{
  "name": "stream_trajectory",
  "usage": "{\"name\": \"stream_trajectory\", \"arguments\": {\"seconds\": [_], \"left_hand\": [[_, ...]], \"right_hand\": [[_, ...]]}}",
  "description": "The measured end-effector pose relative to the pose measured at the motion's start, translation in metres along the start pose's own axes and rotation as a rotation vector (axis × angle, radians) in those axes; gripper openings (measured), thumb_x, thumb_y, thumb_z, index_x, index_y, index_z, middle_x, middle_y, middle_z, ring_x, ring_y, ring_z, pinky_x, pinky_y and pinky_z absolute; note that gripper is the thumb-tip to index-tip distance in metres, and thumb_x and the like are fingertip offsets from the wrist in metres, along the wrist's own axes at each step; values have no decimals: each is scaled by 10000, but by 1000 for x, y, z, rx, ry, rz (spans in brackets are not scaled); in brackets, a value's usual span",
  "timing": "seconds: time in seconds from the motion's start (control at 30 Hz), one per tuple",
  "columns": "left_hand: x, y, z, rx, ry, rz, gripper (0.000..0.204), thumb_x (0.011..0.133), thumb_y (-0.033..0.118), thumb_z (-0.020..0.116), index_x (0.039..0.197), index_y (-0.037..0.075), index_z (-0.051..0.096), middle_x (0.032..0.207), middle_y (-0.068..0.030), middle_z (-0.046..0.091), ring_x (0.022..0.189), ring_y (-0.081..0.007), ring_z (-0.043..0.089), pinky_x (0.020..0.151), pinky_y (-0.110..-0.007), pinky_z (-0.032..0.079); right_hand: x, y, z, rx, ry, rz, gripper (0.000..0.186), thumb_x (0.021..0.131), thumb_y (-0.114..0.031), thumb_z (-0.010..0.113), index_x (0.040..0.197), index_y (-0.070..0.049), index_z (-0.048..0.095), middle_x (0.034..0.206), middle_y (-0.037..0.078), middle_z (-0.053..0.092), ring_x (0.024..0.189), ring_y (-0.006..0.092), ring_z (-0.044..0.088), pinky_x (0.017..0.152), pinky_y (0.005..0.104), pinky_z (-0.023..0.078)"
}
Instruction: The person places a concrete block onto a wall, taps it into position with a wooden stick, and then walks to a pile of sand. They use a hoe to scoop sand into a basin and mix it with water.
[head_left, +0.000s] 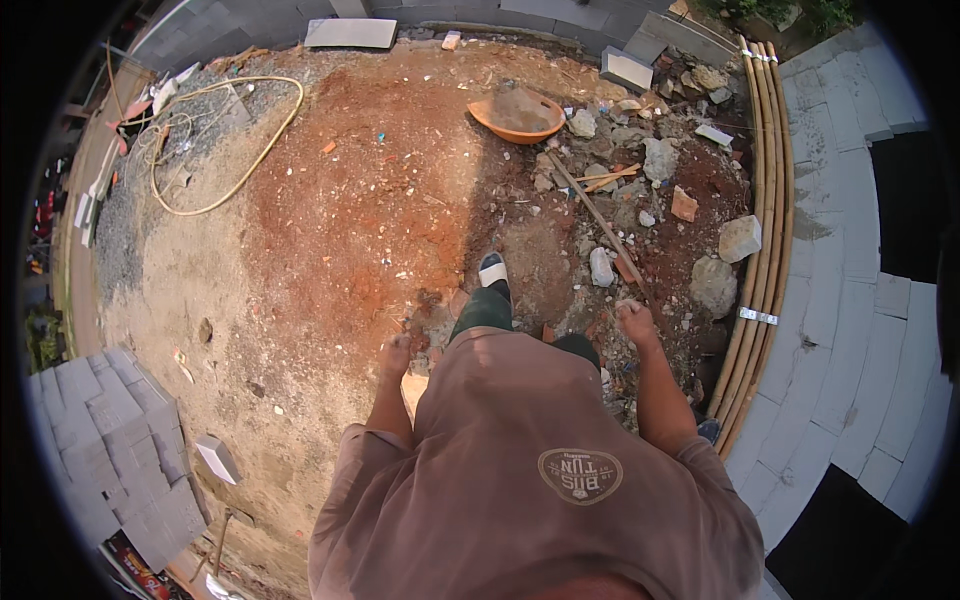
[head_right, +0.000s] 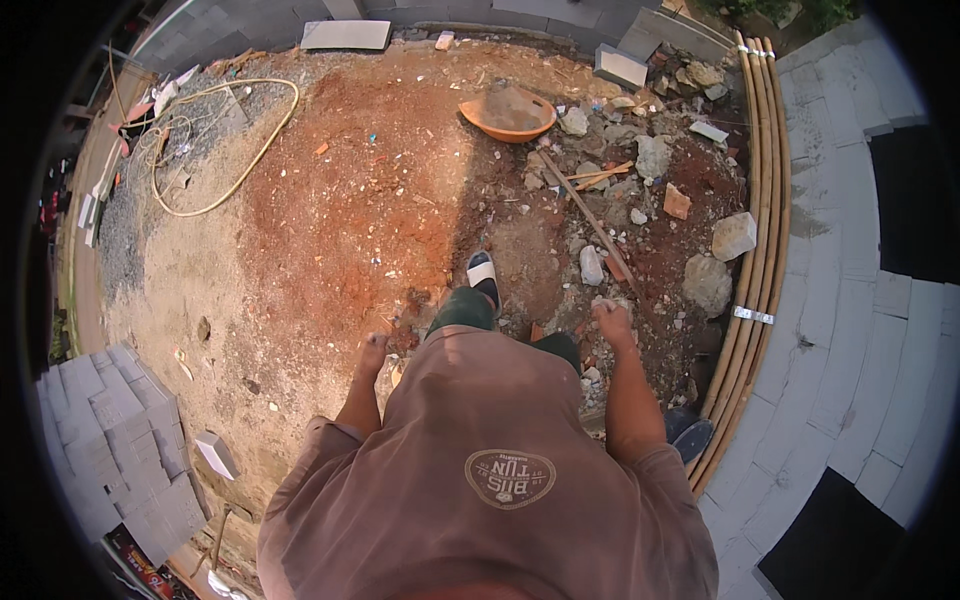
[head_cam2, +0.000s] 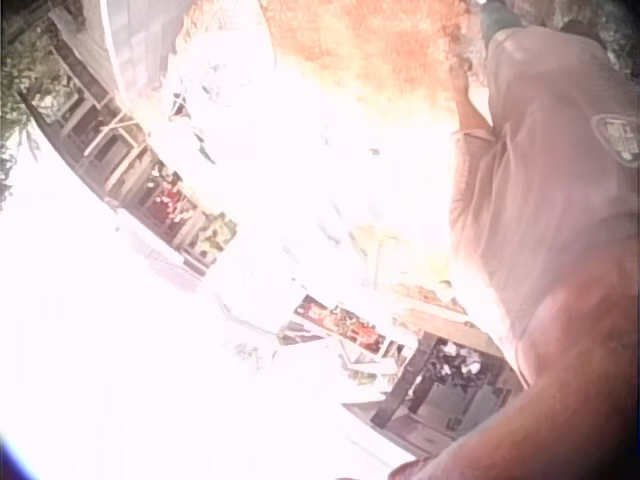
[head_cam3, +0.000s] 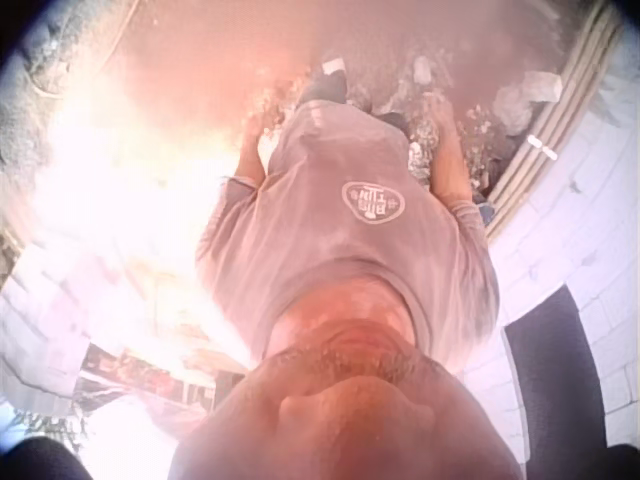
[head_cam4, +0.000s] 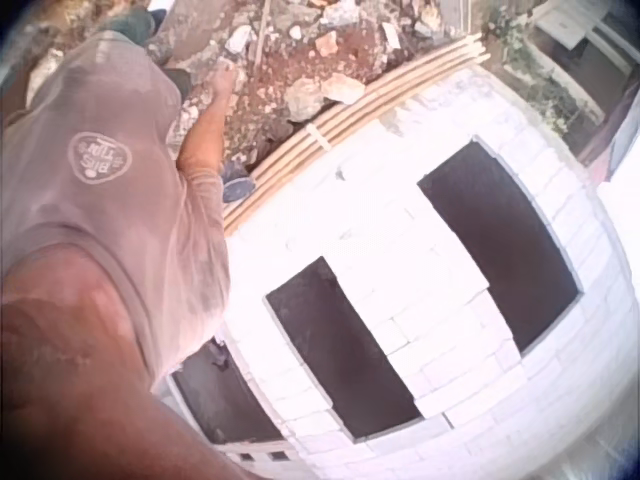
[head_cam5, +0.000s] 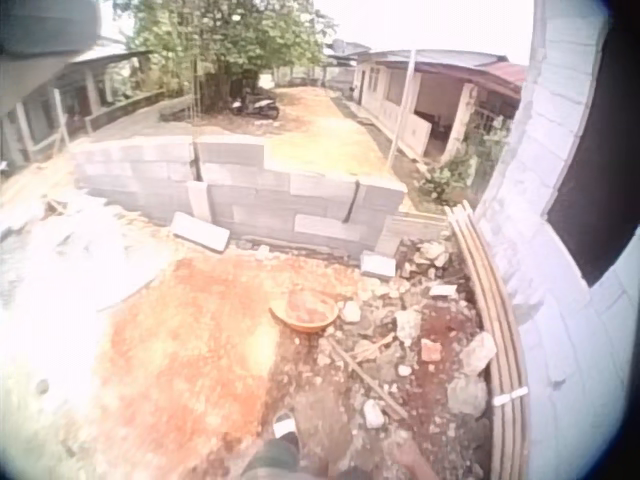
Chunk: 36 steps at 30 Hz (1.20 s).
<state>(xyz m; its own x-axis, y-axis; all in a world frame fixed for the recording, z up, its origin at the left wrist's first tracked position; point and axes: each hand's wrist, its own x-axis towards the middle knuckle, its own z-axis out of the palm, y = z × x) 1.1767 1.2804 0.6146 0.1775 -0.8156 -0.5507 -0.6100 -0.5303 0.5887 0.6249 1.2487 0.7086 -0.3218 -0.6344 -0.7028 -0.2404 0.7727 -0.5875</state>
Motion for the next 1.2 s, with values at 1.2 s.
{"name": "stream_trajectory", "arguments": {"seconds": [1.2], "left_hand": [[183, 249, 246, 128, 451, -638, 740, 862, 564, 473, 1345, 8, 396, 1312, -196, 476, 1231, -365, 423, 1038, -509, 296]], "right_hand": [[918, -119, 304, -1521, -63, -790, 339, 881, -382, 516, 1052, -90, 534, 1046, 178, 618, 982, 386, 587, 867, 508, 432]]}}
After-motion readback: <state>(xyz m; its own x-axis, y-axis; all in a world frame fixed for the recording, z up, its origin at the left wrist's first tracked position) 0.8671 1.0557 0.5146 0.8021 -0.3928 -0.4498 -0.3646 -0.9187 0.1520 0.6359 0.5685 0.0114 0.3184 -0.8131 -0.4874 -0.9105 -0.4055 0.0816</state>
